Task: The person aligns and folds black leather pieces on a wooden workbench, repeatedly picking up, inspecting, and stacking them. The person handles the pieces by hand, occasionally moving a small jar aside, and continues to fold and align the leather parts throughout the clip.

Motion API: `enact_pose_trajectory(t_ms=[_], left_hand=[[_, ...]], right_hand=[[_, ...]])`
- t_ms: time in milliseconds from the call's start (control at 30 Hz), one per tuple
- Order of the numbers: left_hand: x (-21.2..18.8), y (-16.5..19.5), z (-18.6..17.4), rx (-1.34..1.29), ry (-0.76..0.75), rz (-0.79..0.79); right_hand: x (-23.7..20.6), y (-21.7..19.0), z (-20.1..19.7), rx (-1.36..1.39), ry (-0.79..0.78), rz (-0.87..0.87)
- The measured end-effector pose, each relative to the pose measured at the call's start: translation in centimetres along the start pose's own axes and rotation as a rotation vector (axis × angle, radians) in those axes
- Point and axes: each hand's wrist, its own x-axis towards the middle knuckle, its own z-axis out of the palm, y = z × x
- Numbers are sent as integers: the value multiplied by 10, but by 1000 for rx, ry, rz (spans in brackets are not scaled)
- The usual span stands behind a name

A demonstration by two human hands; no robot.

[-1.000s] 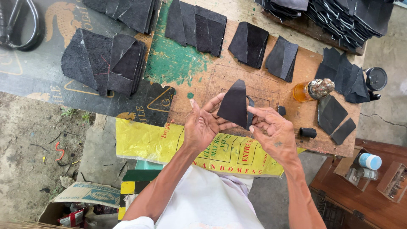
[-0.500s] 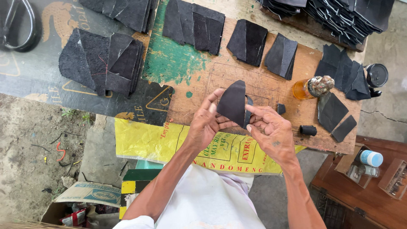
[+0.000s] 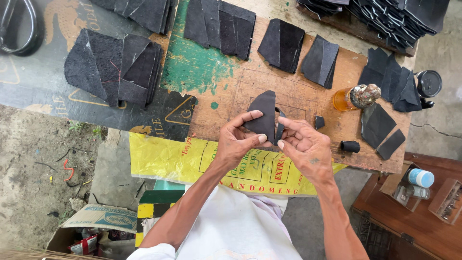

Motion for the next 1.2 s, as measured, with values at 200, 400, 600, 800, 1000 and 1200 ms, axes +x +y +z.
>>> enact_pose_trajectory(t_ms=[200,400,600,800,1000,1200], left_hand=[[-2,4,-1,101,-10,-17],[-1,4,-1,128,-18,-18],[-2,7,-1,213,-34,-3],[-5,6,3,353,-45,3],[-2,11,2,173,-35,2],[-6,11,7,195,-57,51]], right_hand=[[-1,3,-4,59,13,69],[-1,7,-7,138,21,117],[-2,9,-6,138,31,106],[-1,4,-5,52,33,24],[-2,0,-3,10,35,24],[-1,2,-3,7,23,8]])
